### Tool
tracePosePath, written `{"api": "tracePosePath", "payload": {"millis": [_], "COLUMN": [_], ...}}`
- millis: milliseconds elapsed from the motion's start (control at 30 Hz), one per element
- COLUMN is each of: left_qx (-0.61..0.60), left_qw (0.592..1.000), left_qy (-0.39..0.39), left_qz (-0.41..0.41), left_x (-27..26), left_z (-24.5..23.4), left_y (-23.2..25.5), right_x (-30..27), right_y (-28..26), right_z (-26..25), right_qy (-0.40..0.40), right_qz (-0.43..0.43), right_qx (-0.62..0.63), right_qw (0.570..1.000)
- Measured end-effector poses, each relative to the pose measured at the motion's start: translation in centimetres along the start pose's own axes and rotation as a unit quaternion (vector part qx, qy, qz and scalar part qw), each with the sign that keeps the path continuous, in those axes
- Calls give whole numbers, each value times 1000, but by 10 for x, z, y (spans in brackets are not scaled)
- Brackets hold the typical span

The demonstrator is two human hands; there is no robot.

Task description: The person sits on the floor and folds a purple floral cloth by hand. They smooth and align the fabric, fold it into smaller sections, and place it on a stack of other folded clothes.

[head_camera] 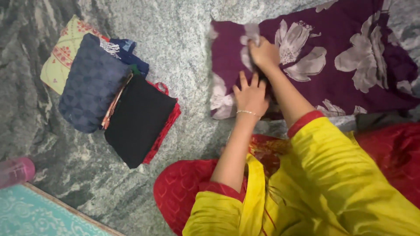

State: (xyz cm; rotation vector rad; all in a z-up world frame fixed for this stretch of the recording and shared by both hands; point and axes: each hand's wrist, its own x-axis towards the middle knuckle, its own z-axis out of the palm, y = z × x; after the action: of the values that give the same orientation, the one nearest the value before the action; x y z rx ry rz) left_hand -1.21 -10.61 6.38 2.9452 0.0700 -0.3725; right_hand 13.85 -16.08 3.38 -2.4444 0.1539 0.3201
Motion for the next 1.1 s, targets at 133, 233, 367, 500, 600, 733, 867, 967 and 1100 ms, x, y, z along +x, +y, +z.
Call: {"api": "tracePosePath", "payload": {"millis": [133,233,367,500,600,733,867,967,1100], "left_qx": [-91,-80,20,50,43,80,-19,-36,-14], "left_qw": [975,980,966,988,984,965,979,975,975], "left_qy": [187,152,232,60,86,193,153,162,152], "left_qz": [-75,-102,-113,-135,-148,-155,-136,-146,-162], "left_x": [-8,-3,18,18,28,37,18,19,20], "left_z": [-26,-22,56,42,66,94,43,34,35], "left_y": [-10,-17,-19,-20,-25,-28,-24,-24,-35], "right_x": [-4,-2,-46,-28,-20,-13,3,12,26], "right_y": [-3,1,-56,-47,-51,-60,-61,-31,60], "right_z": [-7,8,6,54,63,66,40,8,-53], "right_qy": [126,265,31,-12,-41,-40,-141,-173,41], "right_qz": [-64,-287,-291,-411,-371,-340,-269,-210,-330], "right_qx": [-10,-48,-22,-161,-161,-169,-150,156,-18], "right_qw": [990,919,956,897,914,924,941,949,943]}}
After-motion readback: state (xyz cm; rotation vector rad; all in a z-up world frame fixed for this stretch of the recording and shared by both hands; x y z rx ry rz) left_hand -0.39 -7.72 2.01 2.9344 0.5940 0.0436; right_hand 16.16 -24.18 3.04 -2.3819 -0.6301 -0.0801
